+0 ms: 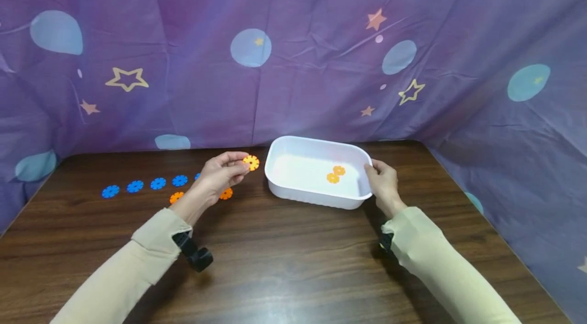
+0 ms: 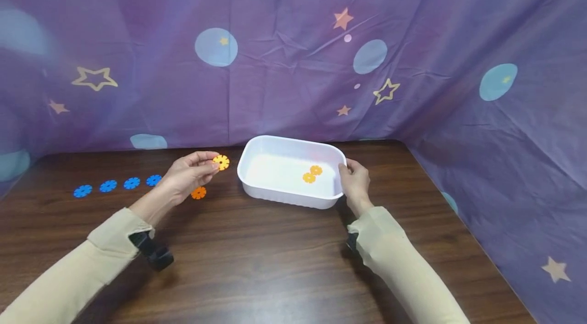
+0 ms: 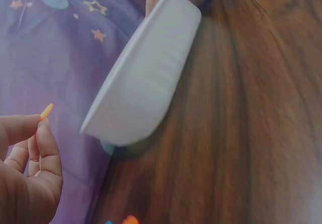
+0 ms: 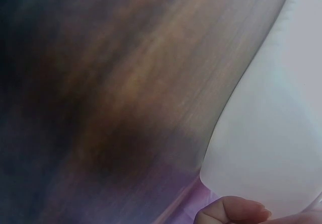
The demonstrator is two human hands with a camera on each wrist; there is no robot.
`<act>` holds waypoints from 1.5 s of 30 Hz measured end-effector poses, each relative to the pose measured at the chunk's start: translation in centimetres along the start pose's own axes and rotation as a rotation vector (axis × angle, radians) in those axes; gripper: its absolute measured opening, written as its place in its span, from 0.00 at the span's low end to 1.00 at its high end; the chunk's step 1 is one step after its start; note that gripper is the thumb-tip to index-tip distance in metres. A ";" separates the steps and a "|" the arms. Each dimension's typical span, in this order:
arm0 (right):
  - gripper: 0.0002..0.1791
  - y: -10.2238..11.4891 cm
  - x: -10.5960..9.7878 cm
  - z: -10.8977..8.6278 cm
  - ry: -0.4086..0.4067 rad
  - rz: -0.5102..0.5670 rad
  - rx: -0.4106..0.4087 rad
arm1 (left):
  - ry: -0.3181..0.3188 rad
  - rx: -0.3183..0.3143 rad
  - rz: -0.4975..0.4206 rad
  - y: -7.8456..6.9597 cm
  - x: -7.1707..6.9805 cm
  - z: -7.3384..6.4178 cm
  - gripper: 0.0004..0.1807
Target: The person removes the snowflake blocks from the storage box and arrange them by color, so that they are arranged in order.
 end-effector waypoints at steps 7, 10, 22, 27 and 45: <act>0.22 -0.2 0.1 0.2 -0.002 -0.004 0.007 | 0.003 -0.012 0.018 0.8 -2.8 -1.7 0.22; 0.22 -0.2 0.2 0.2 -0.002 0.000 0.004 | 0.006 -0.019 0.012 1.0 -4.1 -2.4 0.22; 0.22 -0.1 0.2 0.3 -0.001 -0.008 0.002 | -0.060 -0.058 0.014 2.3 -10.3 -4.9 0.10; 0.22 0.0 0.1 0.3 -0.004 -0.008 0.001 | -0.092 -0.047 0.016 2.4 -13.1 -5.6 0.10; 0.22 0.1 0.1 0.0 0.003 -0.007 0.003 | -0.204 -0.056 0.355 3.6 -19.4 -6.4 0.26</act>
Point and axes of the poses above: each hand's wrist, its own z-axis towards the middle knuckle, its own x-axis out of the palm, y = z × x, the point moved 9 cm from there along z, towards the middle knuckle, and after that the axes turned 11 degrees about x, right-handed, at the moved point
